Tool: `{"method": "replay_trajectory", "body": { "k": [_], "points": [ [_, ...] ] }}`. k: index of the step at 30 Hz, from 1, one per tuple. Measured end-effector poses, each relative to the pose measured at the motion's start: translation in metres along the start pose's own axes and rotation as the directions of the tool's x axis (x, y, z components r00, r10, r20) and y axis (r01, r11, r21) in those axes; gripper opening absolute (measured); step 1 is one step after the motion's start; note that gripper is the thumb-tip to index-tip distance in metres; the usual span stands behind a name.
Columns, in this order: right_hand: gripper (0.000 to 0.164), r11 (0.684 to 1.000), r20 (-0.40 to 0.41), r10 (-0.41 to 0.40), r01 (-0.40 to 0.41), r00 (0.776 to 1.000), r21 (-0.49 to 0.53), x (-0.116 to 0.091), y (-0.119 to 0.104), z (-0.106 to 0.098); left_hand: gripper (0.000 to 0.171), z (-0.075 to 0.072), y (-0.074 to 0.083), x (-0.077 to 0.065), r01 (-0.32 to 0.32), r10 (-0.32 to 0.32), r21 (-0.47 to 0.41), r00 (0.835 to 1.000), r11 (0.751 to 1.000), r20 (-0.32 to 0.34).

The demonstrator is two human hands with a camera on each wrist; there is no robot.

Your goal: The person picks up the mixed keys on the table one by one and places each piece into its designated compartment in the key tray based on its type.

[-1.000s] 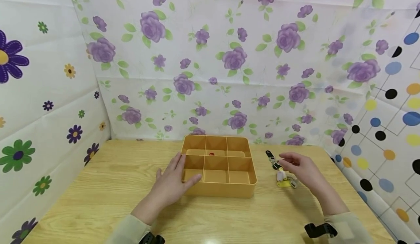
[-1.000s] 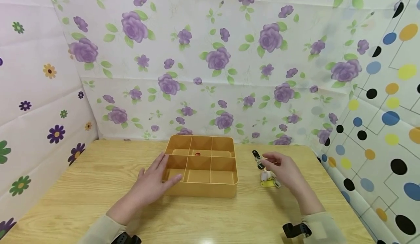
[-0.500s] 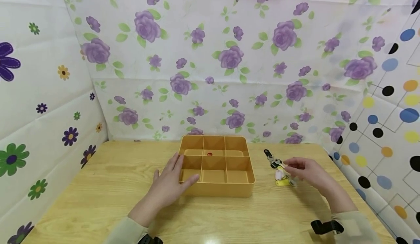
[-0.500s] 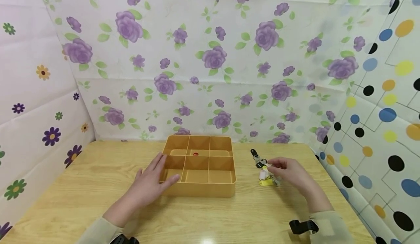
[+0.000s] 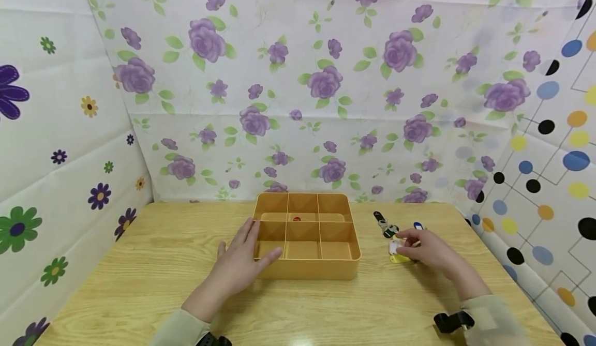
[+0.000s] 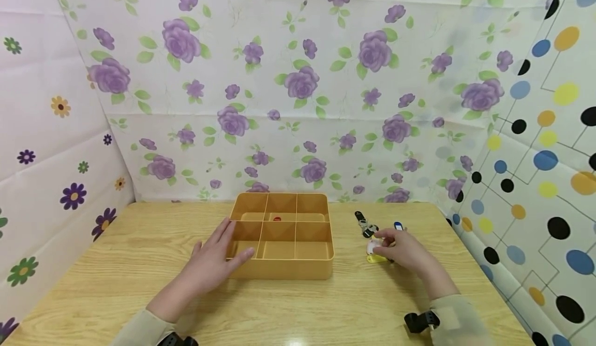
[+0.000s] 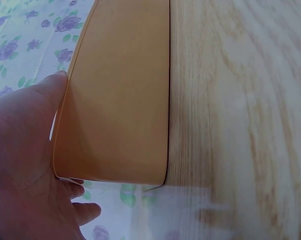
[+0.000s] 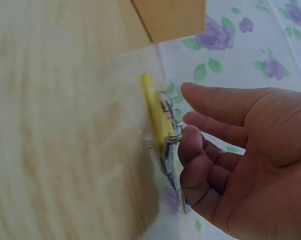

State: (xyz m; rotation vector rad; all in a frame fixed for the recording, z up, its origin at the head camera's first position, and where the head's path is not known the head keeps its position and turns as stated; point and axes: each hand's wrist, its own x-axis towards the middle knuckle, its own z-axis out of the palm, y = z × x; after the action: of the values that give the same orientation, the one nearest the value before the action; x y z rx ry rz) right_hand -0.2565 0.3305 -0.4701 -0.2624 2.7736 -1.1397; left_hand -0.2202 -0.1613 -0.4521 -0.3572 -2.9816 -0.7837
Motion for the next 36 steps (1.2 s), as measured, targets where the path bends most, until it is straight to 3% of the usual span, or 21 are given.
{"method": "replay_trajectory", "body": {
  "k": [5,18,26,36],
  "points": [
    [0.048,0.997,-0.019,0.005,-0.006,1.000,-0.081,0.003,0.003,0.005,0.111,0.000,0.000,0.001,0.002,-0.002,-0.003,1.000,1.000,0.002],
    [0.047,0.997,-0.046,0.025,-0.029,0.999,-0.073,0.011,0.000,0.012,0.112,0.000,-0.001,0.000,-0.002,0.002,-0.009,1.000,1.000,-0.001],
    [0.021,0.997,-0.044,0.006,-0.009,0.999,-0.077,0.010,-0.003,0.016,0.112,0.001,-0.001,-0.001,0.007,-0.006,-0.021,1.000,1.000,0.013],
    [0.008,0.998,-0.028,-0.014,0.012,1.000,-0.070,0.008,-0.004,0.014,0.106,0.001,0.000,0.001,-0.001,0.002,-0.016,1.000,1.000,0.007]
  ]
}}
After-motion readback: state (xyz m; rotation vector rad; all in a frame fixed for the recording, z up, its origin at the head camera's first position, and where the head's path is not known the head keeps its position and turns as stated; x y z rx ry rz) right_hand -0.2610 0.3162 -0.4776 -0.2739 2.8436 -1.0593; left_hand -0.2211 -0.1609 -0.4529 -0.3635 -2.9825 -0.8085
